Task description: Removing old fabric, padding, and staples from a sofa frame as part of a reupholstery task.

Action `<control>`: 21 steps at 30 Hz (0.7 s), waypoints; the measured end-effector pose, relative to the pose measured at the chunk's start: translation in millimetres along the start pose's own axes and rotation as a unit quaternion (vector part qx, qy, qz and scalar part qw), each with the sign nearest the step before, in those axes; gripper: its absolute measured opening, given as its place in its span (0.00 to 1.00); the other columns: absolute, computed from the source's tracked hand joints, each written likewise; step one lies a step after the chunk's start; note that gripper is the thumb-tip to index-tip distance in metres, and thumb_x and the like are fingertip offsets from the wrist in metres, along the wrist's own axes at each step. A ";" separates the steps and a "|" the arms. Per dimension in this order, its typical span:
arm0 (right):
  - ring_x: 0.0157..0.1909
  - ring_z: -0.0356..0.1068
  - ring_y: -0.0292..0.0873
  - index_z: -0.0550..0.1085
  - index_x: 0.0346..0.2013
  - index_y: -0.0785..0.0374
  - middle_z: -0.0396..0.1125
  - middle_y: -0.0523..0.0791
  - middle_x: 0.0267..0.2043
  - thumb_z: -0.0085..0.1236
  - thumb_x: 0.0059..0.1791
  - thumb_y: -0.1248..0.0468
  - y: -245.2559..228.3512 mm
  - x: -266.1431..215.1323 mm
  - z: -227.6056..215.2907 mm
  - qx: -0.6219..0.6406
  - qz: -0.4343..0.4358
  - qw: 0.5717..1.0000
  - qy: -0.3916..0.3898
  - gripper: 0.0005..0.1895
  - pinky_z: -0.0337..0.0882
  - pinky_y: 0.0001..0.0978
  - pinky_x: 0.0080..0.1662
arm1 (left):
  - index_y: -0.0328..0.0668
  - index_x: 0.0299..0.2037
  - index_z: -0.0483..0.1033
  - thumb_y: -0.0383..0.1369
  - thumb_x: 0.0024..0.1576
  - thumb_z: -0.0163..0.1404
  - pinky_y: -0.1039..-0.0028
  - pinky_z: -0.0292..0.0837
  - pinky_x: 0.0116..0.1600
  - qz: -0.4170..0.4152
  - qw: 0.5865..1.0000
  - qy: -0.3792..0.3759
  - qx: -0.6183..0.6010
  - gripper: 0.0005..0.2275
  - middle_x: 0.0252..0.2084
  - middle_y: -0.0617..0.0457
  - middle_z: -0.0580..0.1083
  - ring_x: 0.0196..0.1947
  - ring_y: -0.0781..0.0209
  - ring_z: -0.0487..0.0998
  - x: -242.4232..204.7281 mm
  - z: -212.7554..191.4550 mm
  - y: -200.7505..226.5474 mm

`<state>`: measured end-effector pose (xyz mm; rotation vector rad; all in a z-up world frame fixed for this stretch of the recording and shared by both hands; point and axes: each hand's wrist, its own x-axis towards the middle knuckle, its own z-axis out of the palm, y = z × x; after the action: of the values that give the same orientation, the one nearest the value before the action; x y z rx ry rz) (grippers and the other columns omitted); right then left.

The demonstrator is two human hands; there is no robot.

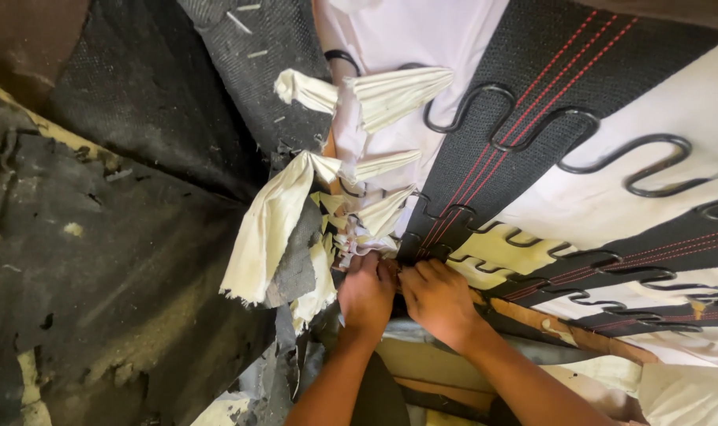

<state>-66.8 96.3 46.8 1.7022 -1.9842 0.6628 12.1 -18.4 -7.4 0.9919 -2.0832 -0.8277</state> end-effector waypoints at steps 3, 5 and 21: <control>0.33 0.68 0.53 0.73 0.29 0.61 0.66 0.47 0.27 0.59 0.42 0.68 2.4 -0.2 0.1 0.011 -0.002 1.000 -0.012 0.03 0.70 0.46 0.34 | 0.40 0.36 0.76 0.32 0.57 0.51 0.50 0.75 0.40 -0.007 1.000 0.006 0.008 0.05 0.41 0.41 0.76 0.36 0.35 0.79 1.2 7.7 -2.2; 0.34 0.68 0.53 0.72 0.29 0.61 0.66 0.48 0.28 0.59 0.42 0.68 4.3 -2.6 -2.5 0.022 -0.005 1.000 -0.013 0.04 0.70 0.46 0.35 | 0.39 0.36 0.76 0.32 0.56 0.51 0.49 0.75 0.40 -0.010 1.000 0.009 0.001 0.05 0.41 0.41 0.77 0.36 0.34 0.79 1.2 12.5 -7.7; 0.30 0.69 0.52 0.73 0.26 0.62 0.66 0.48 0.26 0.61 0.45 0.66 11.5 -4.7 6.1 0.027 0.028 0.999 -0.006 0.05 0.71 0.44 0.33 | 0.36 0.44 0.77 0.27 0.55 0.51 0.55 0.76 0.40 0.063 0.990 0.054 -0.115 0.09 0.42 0.37 0.76 0.36 0.36 0.79 0.7 17.3 -28.0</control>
<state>-77.6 97.7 38.3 1.6910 -2.0474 0.7332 9.2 -28.9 -38.5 0.7571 -1.8874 -0.9048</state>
